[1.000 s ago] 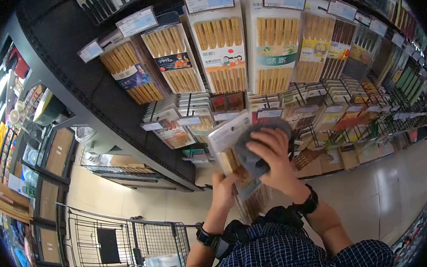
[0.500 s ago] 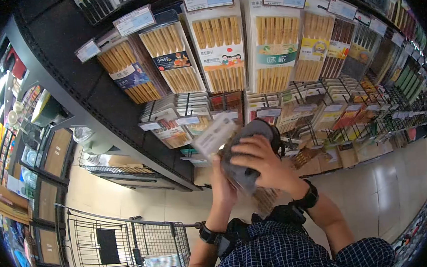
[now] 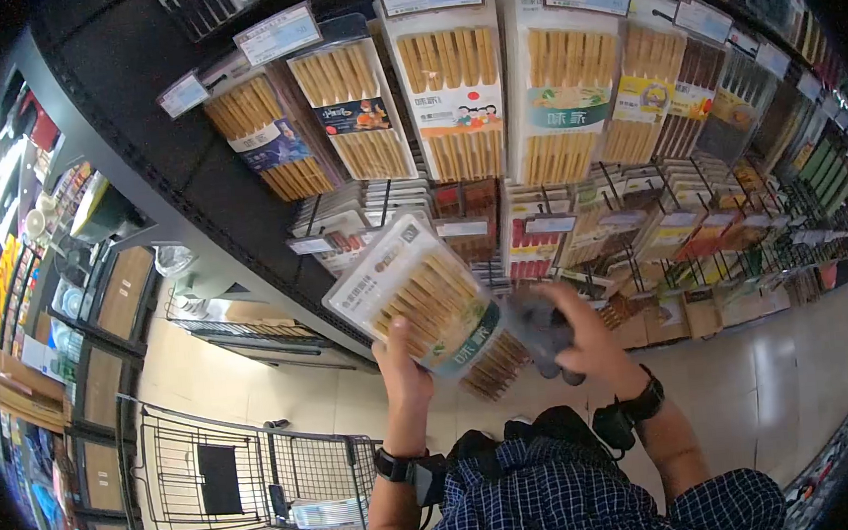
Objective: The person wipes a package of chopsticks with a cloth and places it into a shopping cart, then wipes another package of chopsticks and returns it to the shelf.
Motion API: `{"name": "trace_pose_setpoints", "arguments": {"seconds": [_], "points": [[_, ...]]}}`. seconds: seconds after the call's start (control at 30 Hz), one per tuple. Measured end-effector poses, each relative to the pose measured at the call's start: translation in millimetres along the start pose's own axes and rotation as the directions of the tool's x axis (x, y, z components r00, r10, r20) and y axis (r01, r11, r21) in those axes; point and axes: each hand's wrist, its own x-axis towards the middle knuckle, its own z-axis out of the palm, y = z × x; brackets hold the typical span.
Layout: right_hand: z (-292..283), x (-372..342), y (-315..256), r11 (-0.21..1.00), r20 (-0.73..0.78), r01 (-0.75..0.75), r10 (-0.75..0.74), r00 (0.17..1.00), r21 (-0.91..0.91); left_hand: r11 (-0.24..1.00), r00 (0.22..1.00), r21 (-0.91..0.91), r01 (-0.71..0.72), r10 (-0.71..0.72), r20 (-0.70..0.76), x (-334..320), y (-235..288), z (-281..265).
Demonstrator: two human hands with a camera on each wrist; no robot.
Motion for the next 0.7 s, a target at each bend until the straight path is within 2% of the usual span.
{"name": "trace_pose_setpoints", "arguments": {"seconds": [0.1,0.17,0.23,0.3,0.37,0.4,0.5,0.6,0.7], "points": [[-1,18,-10,0.962,-0.172,-0.038,0.087,0.981,0.270,0.991,0.989,0.132,0.007,-0.027,0.148,-6,-11,-4],[-4,24,-19,0.974,-0.184,-0.014,0.057,0.981,0.226,0.993,0.975,0.120,0.013,-0.039,0.217,-16,-20,3],[-4,26,-27,0.987,-0.172,-0.013,0.040,0.984,0.158,0.998,0.979,0.062,0.023,-0.035,0.199,-20,-19,8],[-3,24,-11,0.987,-0.070,-0.008,0.020,0.997,0.163,0.999,0.990,0.010,0.045,-0.046,0.136,-20,-20,4],[-3,18,-5,0.982,0.026,-0.046,0.042,0.999,0.181,0.997,0.991,-0.062,0.039,-0.031,0.131,-14,-21,-1],[-2,14,-1,0.991,0.041,-0.048,0.043,0.998,0.122,0.994,0.992,-0.102,0.035,-0.021,0.128,-10,-21,-2],[1,3,6,0.997,0.088,-0.062,0.066,0.994,-0.045,0.993,0.991,-0.113,0.018,-0.003,0.131,0,-17,-5],[7,-6,21,0.997,0.068,-0.008,0.013,0.998,-0.076,0.994,0.994,-0.108,-0.014,0.025,0.104,3,-12,-8],[10,-12,31,0.996,0.096,-0.032,0.041,0.995,-0.088,0.997,0.995,-0.067,-0.041,0.047,0.090,5,-11,-8]]}}
